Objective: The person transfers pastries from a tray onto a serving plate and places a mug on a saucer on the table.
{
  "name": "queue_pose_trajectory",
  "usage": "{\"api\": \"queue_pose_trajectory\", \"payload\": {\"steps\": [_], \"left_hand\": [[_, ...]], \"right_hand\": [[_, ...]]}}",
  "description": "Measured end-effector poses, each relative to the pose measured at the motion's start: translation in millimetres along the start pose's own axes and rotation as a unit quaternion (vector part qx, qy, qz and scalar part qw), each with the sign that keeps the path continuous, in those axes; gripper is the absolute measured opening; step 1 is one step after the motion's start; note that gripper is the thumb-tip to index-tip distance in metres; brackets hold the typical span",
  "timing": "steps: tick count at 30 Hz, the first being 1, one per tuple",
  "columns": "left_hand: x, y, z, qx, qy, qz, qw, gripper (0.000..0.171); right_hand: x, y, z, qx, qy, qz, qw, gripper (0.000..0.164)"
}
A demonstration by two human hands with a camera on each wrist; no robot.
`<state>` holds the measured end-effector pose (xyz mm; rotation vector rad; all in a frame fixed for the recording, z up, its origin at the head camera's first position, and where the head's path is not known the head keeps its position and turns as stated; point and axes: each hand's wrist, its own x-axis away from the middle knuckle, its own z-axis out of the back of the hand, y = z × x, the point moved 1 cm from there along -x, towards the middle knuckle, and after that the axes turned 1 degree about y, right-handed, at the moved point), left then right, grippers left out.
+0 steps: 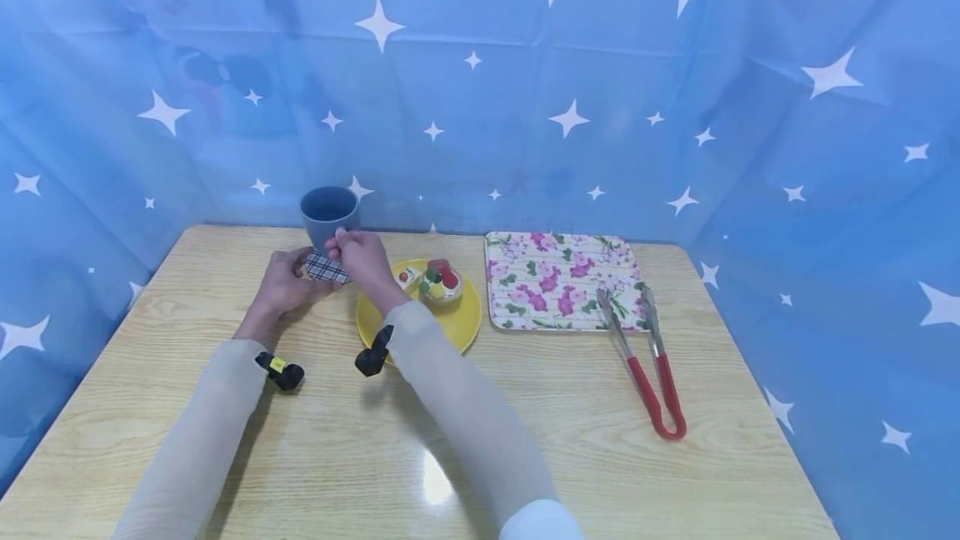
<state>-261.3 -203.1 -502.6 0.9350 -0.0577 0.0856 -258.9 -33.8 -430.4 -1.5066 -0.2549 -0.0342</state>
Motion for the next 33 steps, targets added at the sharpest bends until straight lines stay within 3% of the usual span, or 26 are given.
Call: {"api": "queue_pose_trajectory", "payload": {"steps": [11,16,29,33], "left_hand": [[-0.2,3.2,0.9,-0.017,0.005,-0.012,0.9998,0.095],[0.4,4.3,1.1,-0.027,0.009,-0.016,0.9994,0.095],[1.0,4.7,2.1,-0.023,0.007,-0.001,0.9997,0.098],[2.2,3.5,2.4,-0.021,0.003,0.0,0.9998,0.098]], "right_hand": [[-1.1,8.3,-9.2,0.012,0.035,-0.035,0.999,0.039],[-2.6,12.7,-13.9,0.01,0.045,-0.031,0.998,0.039],[1.8,17.6,-21.5,0.012,0.023,-0.033,0.999,0.042],[2.8,17.4,-20.4,0.035,0.024,-0.031,0.999,0.04]]}}
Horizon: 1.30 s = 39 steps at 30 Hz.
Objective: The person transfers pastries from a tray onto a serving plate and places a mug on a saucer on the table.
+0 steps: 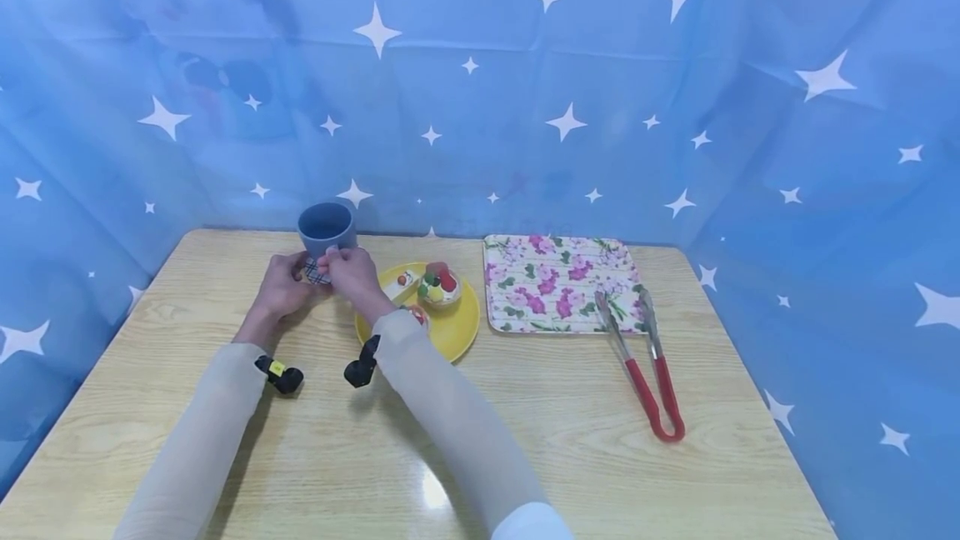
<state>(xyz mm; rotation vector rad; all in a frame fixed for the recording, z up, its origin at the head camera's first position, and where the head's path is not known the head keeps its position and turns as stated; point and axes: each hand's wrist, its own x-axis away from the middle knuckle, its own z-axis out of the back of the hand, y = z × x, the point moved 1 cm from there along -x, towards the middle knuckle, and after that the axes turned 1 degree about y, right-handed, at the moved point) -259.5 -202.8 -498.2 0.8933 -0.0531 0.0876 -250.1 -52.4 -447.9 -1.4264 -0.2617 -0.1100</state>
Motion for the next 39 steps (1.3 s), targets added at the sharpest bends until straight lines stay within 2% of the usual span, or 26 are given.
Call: {"api": "queue_pose_trajectory", "payload": {"steps": [6,13,19,26,36,39], "left_hand": [[-0.1,-1.9,-0.8,-0.016,0.002,-0.014,0.9998,0.097],[3.5,-3.8,-0.9,-0.025,0.003,-0.027,0.9993,0.091],[9.9,-3.6,2.3,-0.003,0.006,-0.018,0.9998,0.082],[18.9,5.6,8.7,0.014,-0.005,-0.013,0.9998,0.077],[37.2,9.7,13.2,0.005,0.0,-0.049,0.9988,0.076],[42.3,10.8,15.2,-0.001,0.002,-0.055,0.9985,0.079]], "right_hand": [[1.9,-2.5,8.4,0.097,-0.003,0.027,0.995,0.038],[11.0,-9.5,20.9,0.201,-0.05,0.067,0.976,0.036],[18.3,-16.0,35.7,0.232,-0.088,0.095,0.964,0.024],[25.3,-25.1,53.5,0.284,-0.103,0.103,0.948,0.038],[37.3,-31.5,74.8,0.368,-0.115,0.126,0.914,0.052],[43.4,-32.6,82.4,0.378,-0.12,0.141,0.907,0.054]]}}
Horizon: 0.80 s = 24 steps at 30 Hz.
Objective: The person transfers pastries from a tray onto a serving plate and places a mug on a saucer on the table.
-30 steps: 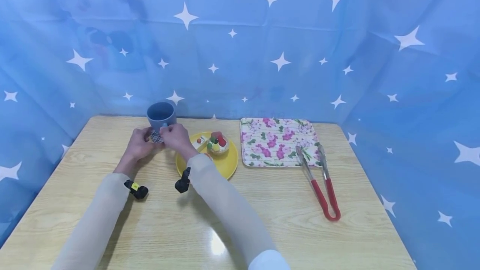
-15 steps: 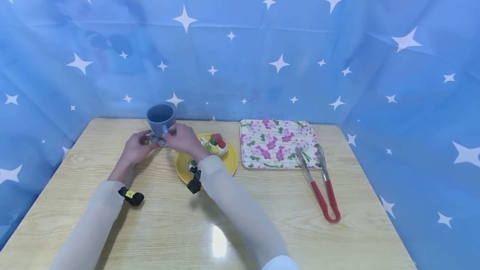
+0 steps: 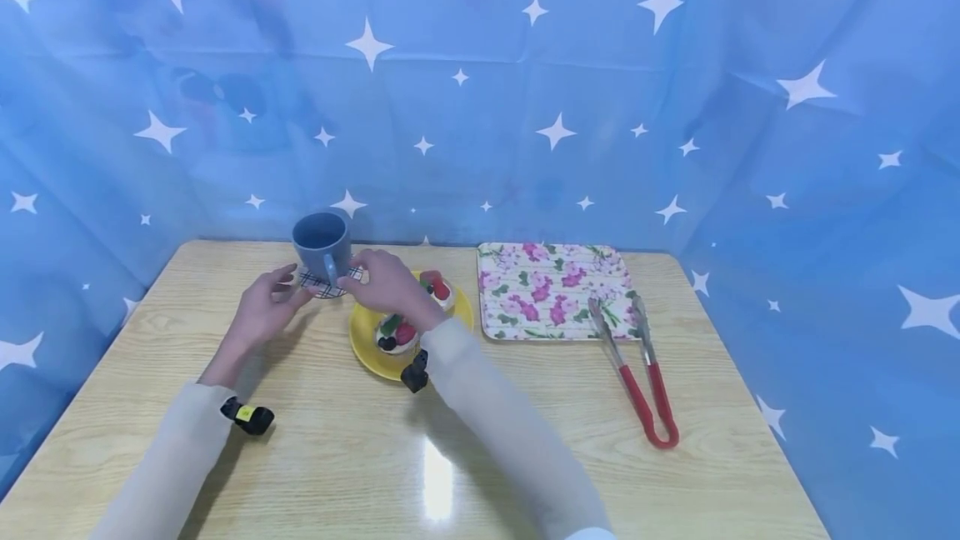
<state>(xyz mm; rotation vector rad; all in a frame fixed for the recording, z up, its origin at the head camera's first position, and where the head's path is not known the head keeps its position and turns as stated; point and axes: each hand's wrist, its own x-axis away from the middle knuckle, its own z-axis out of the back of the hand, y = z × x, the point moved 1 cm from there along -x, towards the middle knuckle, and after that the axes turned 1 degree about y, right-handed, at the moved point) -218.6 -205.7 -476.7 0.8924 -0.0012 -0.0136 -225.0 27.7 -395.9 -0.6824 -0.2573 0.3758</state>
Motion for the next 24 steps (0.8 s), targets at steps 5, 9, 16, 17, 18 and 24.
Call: {"api": "queue_pose_trajectory", "payload": {"steps": [5,9,16,17,18,24], "left_hand": [[7.7,3.9,2.6,-0.016,0.01,-0.02,0.9996,0.079],[13.8,7.8,2.5,-0.02,0.014,-0.036,0.9991,0.079],[25.0,15.9,7.6,-0.055,0.01,-0.055,0.9969,0.087],[26.3,16.6,8.5,-0.061,0.01,-0.057,0.9965,0.088],[27.5,17.4,9.3,-0.065,0.012,-0.059,0.9961,0.089],[34.4,19.2,11.8,-0.08,0.022,-0.08,0.9934,0.093]], "right_hand": [[13.0,6.0,7.8,0.02,-0.002,0.027,0.999,0.055],[21.0,13.1,12.5,0.042,-0.001,0.04,0.998,0.057],[34.5,20.9,24.1,0.068,0.005,0.058,0.996,0.061],[37.2,21.9,26.1,0.07,0.008,0.056,0.996,0.062],[39.9,22.9,28.1,0.07,0.011,0.054,0.996,0.063],[55.8,33.4,37.8,0.069,0.037,0.033,0.996,0.069]]}}
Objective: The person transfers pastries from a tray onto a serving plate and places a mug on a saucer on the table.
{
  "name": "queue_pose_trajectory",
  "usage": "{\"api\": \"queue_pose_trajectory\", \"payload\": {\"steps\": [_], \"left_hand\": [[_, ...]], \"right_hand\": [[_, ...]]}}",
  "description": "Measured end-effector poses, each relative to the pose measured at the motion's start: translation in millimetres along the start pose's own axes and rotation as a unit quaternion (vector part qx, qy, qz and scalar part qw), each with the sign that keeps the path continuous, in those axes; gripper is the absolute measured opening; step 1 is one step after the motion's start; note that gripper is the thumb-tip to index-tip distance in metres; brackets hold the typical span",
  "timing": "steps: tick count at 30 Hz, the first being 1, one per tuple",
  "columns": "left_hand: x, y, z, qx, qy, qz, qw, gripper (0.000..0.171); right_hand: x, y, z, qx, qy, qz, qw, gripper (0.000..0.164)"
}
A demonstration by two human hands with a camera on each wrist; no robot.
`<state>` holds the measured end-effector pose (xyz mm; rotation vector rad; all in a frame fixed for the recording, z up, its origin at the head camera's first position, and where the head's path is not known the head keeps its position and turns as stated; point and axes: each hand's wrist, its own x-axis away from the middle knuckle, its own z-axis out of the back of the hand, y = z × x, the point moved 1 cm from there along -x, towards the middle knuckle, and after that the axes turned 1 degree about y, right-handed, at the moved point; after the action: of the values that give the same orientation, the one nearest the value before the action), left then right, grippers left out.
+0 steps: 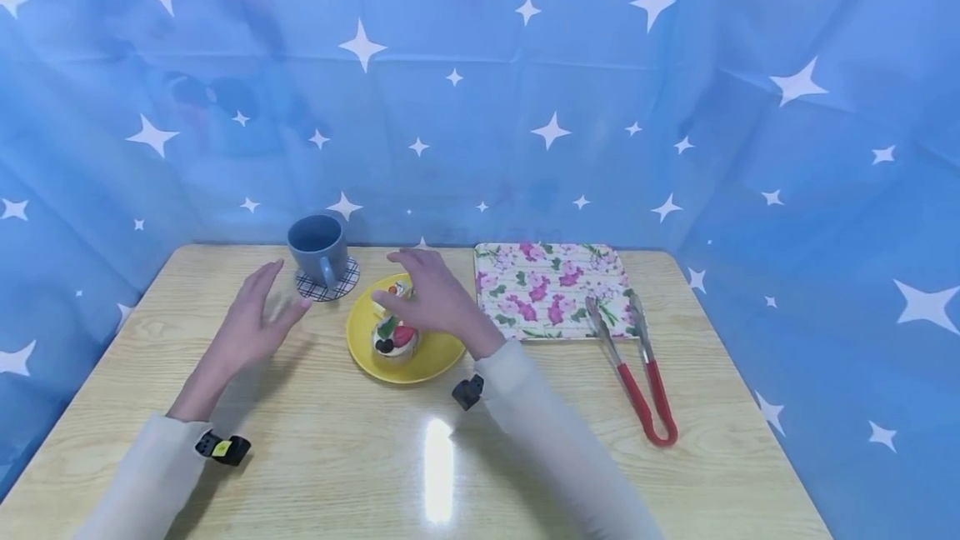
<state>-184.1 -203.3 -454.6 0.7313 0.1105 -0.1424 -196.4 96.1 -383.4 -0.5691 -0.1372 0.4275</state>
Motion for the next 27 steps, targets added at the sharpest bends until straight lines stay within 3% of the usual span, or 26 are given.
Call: {"api": "queue_pose_trajectory", "payload": {"steps": [14,27], "left_hand": [[16.6,-3.4,9.2,-0.062,0.01,-0.035,0.9974,0.091],[31.2,-16.3,19.2,-0.104,0.029,-0.033,0.9936,0.095]], "right_hand": [[24.8,30.1,16.8,0.016,0.058,0.015,0.998,0.078],[56.7,74.1,33.8,0.062,0.11,0.0,0.992,0.08]]}}
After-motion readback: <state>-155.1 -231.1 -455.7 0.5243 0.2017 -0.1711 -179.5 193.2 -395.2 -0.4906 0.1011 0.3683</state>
